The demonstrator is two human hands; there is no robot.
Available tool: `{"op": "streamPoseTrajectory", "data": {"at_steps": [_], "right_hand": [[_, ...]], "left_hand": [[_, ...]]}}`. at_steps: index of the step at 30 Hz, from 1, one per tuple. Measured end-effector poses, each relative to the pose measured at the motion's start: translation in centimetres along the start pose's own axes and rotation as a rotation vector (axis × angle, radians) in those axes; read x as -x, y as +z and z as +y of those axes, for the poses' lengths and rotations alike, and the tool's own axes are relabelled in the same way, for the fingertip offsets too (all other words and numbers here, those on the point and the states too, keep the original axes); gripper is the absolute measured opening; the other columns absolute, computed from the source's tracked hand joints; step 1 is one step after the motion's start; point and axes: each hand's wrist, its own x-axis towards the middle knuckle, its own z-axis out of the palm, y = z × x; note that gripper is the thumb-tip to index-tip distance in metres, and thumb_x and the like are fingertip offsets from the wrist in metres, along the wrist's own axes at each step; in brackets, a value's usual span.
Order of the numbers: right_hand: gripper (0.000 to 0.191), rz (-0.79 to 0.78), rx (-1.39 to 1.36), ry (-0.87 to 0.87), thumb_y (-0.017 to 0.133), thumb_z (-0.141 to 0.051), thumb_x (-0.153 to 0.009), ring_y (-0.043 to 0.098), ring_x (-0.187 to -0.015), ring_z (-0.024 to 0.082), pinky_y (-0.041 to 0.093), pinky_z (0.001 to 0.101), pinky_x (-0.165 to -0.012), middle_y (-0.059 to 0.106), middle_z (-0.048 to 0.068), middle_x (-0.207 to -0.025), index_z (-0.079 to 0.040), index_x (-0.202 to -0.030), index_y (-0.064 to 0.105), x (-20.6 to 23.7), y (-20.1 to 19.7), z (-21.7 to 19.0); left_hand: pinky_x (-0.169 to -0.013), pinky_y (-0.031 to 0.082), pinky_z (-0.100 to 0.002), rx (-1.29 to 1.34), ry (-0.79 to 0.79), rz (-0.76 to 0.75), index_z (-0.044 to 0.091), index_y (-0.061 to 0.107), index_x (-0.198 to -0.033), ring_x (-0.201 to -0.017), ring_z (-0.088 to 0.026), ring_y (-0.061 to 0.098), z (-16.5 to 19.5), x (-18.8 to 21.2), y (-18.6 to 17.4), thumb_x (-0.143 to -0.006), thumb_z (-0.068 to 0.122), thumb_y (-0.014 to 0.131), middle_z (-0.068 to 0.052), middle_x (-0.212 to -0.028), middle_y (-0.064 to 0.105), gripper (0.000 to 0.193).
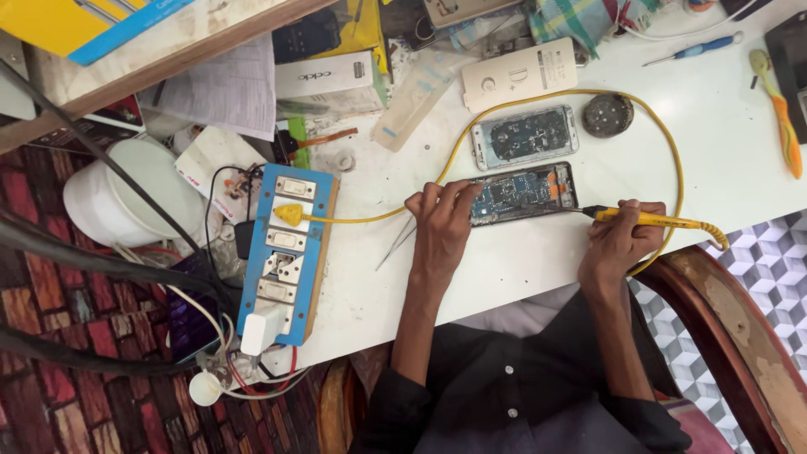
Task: The person uses a soldering iron to work on a smartphone motherboard placed on a white workbench. They hold the board steady with one hand while applying heat with the other, focusing on specific areas of the circuit board.
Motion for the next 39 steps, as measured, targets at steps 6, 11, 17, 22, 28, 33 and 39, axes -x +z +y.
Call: {"op": "streamPoseTrajectory", "data": {"at_steps": [6,11,17,22,28,33,39], "right_hand": [[0.019,-0.024,-0.042,0.002,0.048,-0.015,-0.118,0.046,-0.05,0.009,0.039,0.023,-0.048,0.054,0.004,-0.068,-0.006,-0.101,0.049,-0.2,0.0,0.0],[0.018,0.0,-0.02,0.019,0.049,-0.014,-0.117,0.045,-0.05,0.008,0.039,0.0229,-0.049,0.053,0.003,-0.069,-0.006,-0.101,0.047,-0.4,-0.1,-0.1],[0.02,-0.029,-0.036,0.014,0.049,-0.015,-0.118,0.042,-0.05,0.007,0.037,0.0225,-0.048,0.05,0.002,-0.068,-0.006,-0.1,0.047,-0.6,-0.2,-0.7],[0.02,-0.047,-0.046,0.003,0.048,-0.015,-0.119,0.043,-0.051,0.007,0.038,0.0231,-0.05,0.05,0.002,-0.068,-0.006,-0.101,0.047,-0.7,-0.2,-1.0],[0.019,-0.012,-0.052,0.026,0.05,-0.014,-0.117,0.042,-0.05,0.007,0.037,0.0226,-0.048,0.049,0.001,-0.067,-0.005,-0.1,0.048,-0.9,-0.3,-0.9],[0.022,-0.028,-0.032,-0.002,0.051,-0.017,-0.118,0.044,-0.051,0.008,0.038,0.0231,-0.048,0.05,0.002,-0.069,-0.006,-0.1,0.047,-1.1,-0.2,-0.9],[0.024,-0.037,-0.034,-0.014,0.052,-0.018,-0.12,0.043,-0.052,0.008,0.038,0.0232,-0.049,0.05,0.002,-0.071,-0.006,-0.099,0.045,-1.2,-0.4,-0.7]], "left_hand": [[-0.089,0.031,-0.041,-0.081,0.021,-0.013,0.007,0.072,-0.123,-0.097,-0.017,0.053,0.2,0.6,1.5,-0.089,-0.003,0.07,0.002,-0.116,0.062,0.035],[-0.088,0.027,-0.044,-0.202,0.049,0.041,0.009,0.074,-0.112,-0.105,-0.02,0.057,0.4,0.6,2.0,-0.086,0.001,0.073,0.001,-0.113,0.066,0.028],[-0.092,0.027,-0.045,-0.126,0.04,0.115,0.01,0.075,-0.107,-0.11,-0.018,0.058,1.0,0.1,1.6,-0.092,0.007,0.075,0.003,-0.103,0.073,0.015],[-0.094,0.027,-0.043,0.065,-0.063,0.058,0.011,0.074,-0.108,-0.107,-0.019,0.058,0.7,-0.5,1.0,-0.092,0.011,0.076,0.003,-0.099,0.074,0.016],[-0.09,0.029,-0.041,0.209,-0.1,-0.029,0.012,0.075,-0.107,-0.095,-0.018,0.057,0.8,-0.8,0.8,-0.089,0.01,0.078,0.003,-0.097,0.074,0.018],[-0.09,0.032,-0.038,0.236,-0.084,0.026,0.014,0.076,-0.103,-0.091,-0.016,0.055,0.4,-0.9,1.0,-0.088,0.009,0.08,0.004,-0.098,0.073,0.017],[-0.088,0.032,-0.038,0.182,-0.079,0.045,0.018,0.077,-0.107,-0.087,-0.015,0.053,0.1,-0.4,1.4,-0.088,0.009,0.08,0.007,-0.094,0.07,0.021]]}}
